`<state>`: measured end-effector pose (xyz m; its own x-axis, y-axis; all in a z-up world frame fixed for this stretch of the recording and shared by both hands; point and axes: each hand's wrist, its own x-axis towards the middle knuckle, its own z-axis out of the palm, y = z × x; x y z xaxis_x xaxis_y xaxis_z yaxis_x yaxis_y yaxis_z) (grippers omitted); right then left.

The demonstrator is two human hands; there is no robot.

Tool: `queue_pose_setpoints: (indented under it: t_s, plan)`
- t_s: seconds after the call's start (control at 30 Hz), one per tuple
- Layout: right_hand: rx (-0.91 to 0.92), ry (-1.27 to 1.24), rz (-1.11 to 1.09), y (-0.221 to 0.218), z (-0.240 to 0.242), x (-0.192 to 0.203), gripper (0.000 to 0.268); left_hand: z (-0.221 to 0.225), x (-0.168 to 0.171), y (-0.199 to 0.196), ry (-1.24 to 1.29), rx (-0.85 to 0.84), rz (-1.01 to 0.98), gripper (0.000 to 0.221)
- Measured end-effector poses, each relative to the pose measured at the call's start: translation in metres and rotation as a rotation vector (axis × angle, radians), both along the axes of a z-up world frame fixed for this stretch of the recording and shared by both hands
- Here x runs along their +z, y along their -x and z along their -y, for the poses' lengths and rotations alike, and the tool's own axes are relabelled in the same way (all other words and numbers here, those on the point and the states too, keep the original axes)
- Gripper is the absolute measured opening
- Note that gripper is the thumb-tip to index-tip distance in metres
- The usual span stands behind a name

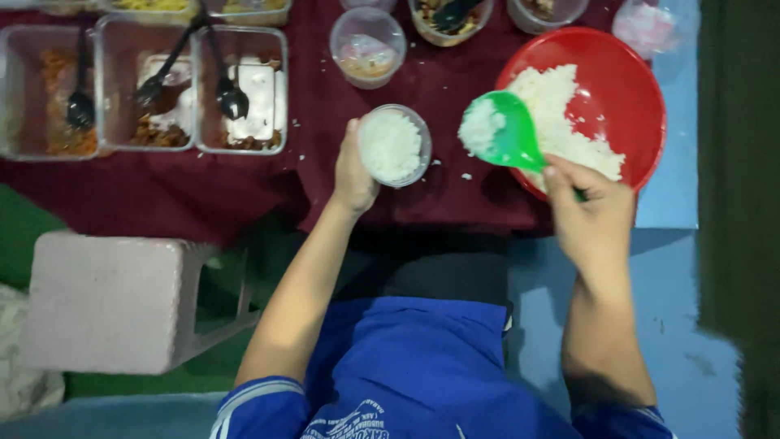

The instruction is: Scooping white rice from a large red bowl into a small plastic cup using a green spoon

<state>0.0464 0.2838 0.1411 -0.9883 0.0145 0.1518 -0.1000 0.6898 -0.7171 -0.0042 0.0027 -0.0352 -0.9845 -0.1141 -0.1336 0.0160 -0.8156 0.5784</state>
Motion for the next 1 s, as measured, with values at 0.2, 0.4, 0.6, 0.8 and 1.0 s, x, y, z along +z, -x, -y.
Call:
queue_pose_setpoints:
  t_s: [0.2, 0.4, 0.6, 0.8, 1.0]
  plan:
    - [0.323, -0.179, -0.535, -0.002, 0.077, -0.012, 0.025, -0.004, 0.049, -0.005, 0.321, 0.168, -0.225, 0.048]
    - [0.366, -0.148, -0.57, -0.003, 0.089, -0.01, 0.021, -0.003, 0.062, -0.015, 0.195, 0.104, -0.251, 0.055]
    - [0.365, -0.05, -0.568, -0.003, 0.075, -0.013, 0.022, 0.001, 0.002, 0.006, 0.268, 0.071, -0.273, 0.057]
    - [0.372, -0.047, -0.52, -0.006, 0.077, -0.006, 0.022, 0.003, 0.02, 0.002, 0.326, 0.057, -0.305, 0.059]
    - [0.368, -0.045, -0.498, -0.009, 0.082, -0.004, 0.021, 0.002, 0.006, 0.005, 0.398, 0.075, -0.271, 0.055]
